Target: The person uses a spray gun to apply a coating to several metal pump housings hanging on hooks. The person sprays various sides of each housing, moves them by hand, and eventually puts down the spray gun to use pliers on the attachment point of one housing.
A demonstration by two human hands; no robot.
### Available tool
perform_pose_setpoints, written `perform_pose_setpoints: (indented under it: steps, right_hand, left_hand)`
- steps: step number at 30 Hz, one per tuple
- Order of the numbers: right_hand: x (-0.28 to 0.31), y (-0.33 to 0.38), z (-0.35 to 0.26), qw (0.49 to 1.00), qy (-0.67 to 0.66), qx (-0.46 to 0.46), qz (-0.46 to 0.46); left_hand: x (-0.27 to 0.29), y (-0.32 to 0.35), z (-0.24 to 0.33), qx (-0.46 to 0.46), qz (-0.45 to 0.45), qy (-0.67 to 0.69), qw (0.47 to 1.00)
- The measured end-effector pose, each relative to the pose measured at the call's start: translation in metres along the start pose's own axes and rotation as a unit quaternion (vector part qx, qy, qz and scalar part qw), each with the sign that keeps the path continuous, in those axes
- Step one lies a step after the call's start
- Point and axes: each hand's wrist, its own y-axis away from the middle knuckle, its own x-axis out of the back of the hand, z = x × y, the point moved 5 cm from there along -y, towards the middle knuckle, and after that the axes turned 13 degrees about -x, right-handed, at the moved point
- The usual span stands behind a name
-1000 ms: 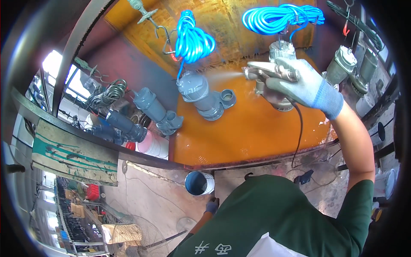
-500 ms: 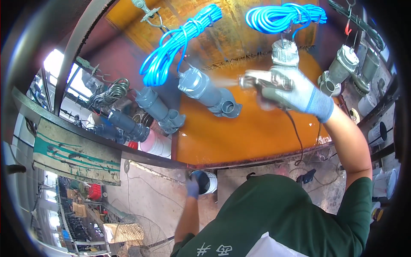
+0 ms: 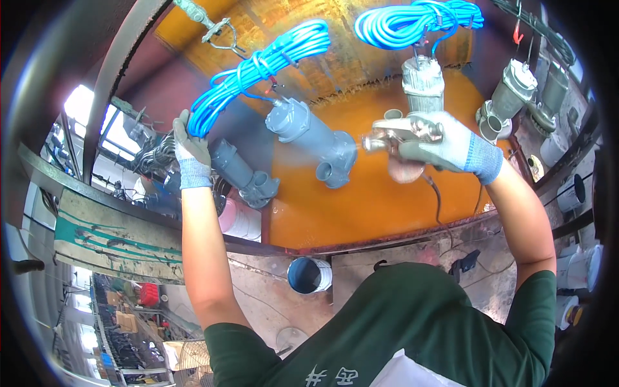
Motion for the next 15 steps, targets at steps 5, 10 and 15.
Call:
perform_pose_setpoints:
  steps: [5,10,15]
  right_hand:
    - [0.004,-0.017,0.02,0.998,0.003,-0.057,0.024]
    - [-0.004,-0.035,-0.012,0.987,0.109,0.009,0.113]
    - [-0.037,-0.025,-0.029,0.979,0.183,0.054,-0.077]
  left_hand:
    - [-0.003,0.0,-0.013,0.045,-0.01,0.014,0.999]
    - [-0.005,0.013,-0.012,0.022,-0.012,-0.01,1.0]
    - [-0.002,0.033,0.001,-0.004,0.002,-0.021,1.0]
